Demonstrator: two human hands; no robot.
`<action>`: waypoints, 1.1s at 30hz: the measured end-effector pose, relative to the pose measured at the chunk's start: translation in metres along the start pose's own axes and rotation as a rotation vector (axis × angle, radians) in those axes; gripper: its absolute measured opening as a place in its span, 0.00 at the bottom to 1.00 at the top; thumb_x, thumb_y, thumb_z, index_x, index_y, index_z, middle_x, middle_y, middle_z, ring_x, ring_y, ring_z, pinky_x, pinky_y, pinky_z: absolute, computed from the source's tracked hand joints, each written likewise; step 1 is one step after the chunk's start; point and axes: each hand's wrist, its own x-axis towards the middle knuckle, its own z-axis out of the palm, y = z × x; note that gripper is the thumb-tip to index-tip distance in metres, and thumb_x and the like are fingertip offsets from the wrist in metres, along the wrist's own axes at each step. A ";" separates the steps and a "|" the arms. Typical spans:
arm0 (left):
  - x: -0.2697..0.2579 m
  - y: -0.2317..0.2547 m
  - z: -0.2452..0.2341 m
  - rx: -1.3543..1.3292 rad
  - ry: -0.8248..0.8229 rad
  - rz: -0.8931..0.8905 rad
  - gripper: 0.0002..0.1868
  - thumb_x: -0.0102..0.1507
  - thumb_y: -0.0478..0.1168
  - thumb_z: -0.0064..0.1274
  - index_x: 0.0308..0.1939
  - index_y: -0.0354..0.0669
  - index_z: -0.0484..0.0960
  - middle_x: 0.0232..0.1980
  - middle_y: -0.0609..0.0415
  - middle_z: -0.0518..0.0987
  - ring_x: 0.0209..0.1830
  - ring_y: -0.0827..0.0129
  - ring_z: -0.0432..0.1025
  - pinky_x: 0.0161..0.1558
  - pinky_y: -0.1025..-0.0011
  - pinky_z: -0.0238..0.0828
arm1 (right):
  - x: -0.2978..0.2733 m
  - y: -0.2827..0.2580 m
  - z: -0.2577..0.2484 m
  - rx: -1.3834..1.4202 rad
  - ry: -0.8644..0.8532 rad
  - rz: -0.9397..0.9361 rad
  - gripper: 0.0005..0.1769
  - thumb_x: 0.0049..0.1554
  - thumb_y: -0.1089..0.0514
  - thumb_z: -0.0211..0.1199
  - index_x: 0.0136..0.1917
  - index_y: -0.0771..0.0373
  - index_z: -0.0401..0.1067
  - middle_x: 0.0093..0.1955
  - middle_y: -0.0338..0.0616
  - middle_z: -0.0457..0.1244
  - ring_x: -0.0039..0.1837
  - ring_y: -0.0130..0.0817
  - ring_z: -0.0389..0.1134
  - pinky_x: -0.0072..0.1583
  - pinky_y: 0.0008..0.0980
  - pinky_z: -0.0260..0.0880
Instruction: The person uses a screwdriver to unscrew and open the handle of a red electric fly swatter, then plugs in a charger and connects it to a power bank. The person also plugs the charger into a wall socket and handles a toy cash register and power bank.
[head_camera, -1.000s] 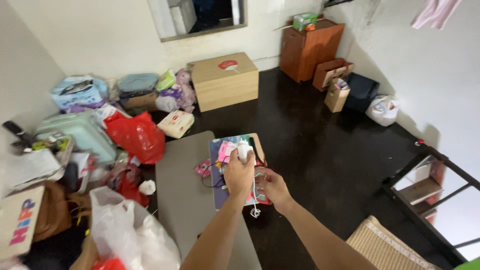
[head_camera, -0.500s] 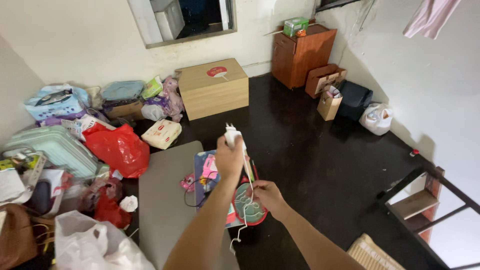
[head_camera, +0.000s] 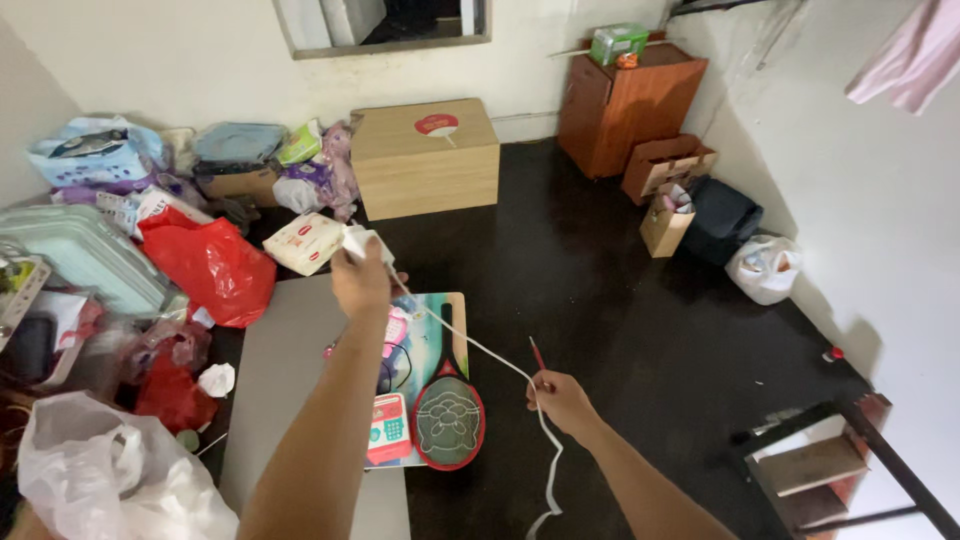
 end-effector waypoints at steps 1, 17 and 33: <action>0.009 0.000 0.001 0.003 0.013 -0.031 0.25 0.63 0.49 0.57 0.58 0.39 0.71 0.39 0.43 0.82 0.20 0.60 0.79 0.18 0.64 0.77 | 0.005 0.003 -0.008 -0.044 0.009 0.036 0.08 0.56 0.67 0.52 0.42 0.64 0.72 0.40 0.40 0.67 0.48 0.31 0.74 0.52 0.31 0.71; 0.080 -0.034 0.113 -0.330 -0.053 -0.176 0.23 0.67 0.47 0.51 0.59 0.41 0.62 0.43 0.41 0.76 0.25 0.56 0.79 0.21 0.57 0.81 | 0.158 -0.069 -0.005 -0.084 -0.039 -0.062 0.23 0.54 0.56 0.66 0.63 0.55 0.75 0.30 0.33 0.59 0.30 0.22 0.57 0.35 0.29 0.58; 0.142 0.008 0.088 -0.117 0.242 0.046 0.27 0.63 0.53 0.55 0.59 0.39 0.71 0.38 0.47 0.79 0.18 0.63 0.76 0.13 0.68 0.63 | 0.348 -0.081 0.017 -0.482 -0.166 -0.260 0.21 0.55 0.43 0.65 0.39 0.66 0.78 0.30 0.47 0.67 0.34 0.37 0.69 0.41 0.40 0.66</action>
